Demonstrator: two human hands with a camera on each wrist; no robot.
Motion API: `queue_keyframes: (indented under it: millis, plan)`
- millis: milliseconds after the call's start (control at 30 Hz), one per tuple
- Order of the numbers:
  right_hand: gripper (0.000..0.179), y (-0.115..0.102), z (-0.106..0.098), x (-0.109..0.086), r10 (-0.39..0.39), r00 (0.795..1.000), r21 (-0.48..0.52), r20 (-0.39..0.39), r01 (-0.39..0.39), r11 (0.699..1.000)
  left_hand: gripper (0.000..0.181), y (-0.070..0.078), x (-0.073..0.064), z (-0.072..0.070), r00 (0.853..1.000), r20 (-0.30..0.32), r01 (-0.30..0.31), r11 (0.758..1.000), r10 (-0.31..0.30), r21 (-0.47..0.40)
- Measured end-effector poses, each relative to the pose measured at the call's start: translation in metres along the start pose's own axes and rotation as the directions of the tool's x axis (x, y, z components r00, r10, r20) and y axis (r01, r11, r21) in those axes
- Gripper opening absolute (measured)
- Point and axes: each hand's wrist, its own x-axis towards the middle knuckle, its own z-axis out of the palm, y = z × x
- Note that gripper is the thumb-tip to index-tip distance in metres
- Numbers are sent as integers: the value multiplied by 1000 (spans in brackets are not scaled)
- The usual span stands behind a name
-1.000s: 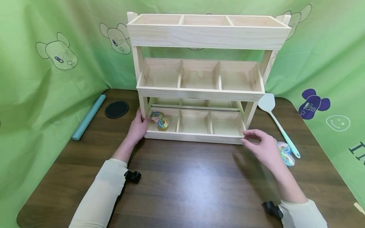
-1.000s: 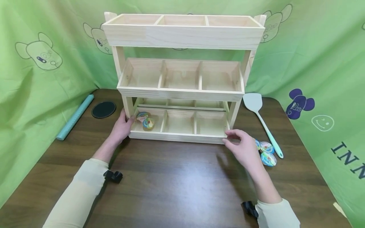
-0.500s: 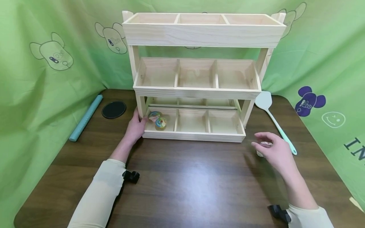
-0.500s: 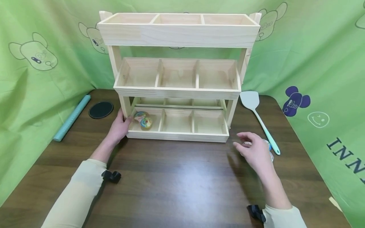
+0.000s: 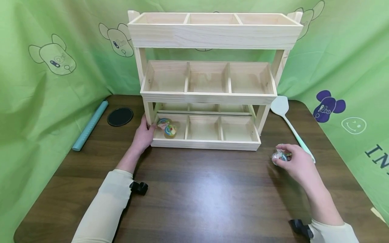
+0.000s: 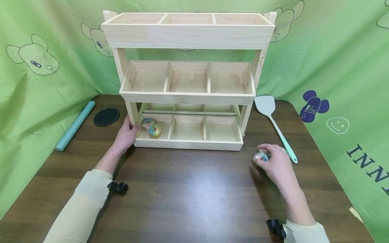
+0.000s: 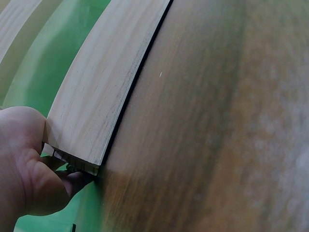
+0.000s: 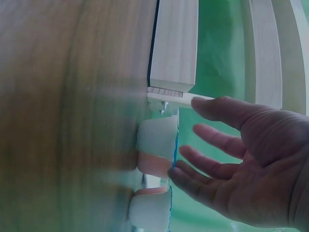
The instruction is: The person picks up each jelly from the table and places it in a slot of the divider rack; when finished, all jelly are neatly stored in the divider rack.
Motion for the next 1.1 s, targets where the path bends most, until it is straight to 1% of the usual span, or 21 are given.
queue_keyframes:
  millis: [67, 233, 533, 767, 1000, 1100]
  plan:
    - [43, 1, 0, 0, 9, 1000, -6, 24, -8, 1000, 69, 0, 0, 0, 1000, 0, -3, 1000, 3, -1]
    - [46, 2, 0, -1, 25, 999, -13, 37, -25, 1000, 69, 1, -1, 0, 1000, 3, 1, 1000, -1, 2]
    - [45, 1, 1, 0, -9, 999, 10, 53, 8, 1000, 69, 1, -1, 0, 1000, 2, 4, 1000, -4, -1]
    - [42, 0, 2, 1, -19, 992, 31, 121, 16, 999, 70, 1, 0, 0, 1000, 4, 4, 1000, -4, -3]
    - [46, -1, 3, 2, -12, 982, 30, 189, 7, 1000, 70, 2, -1, 0, 1000, -1, -1, 1000, 1, 6]
    - [49, -1, 4, 2, -3, 979, 23, 203, -2, 1000, 69, 2, 0, 0, 1000, -2, -6, 1000, 6, 3]
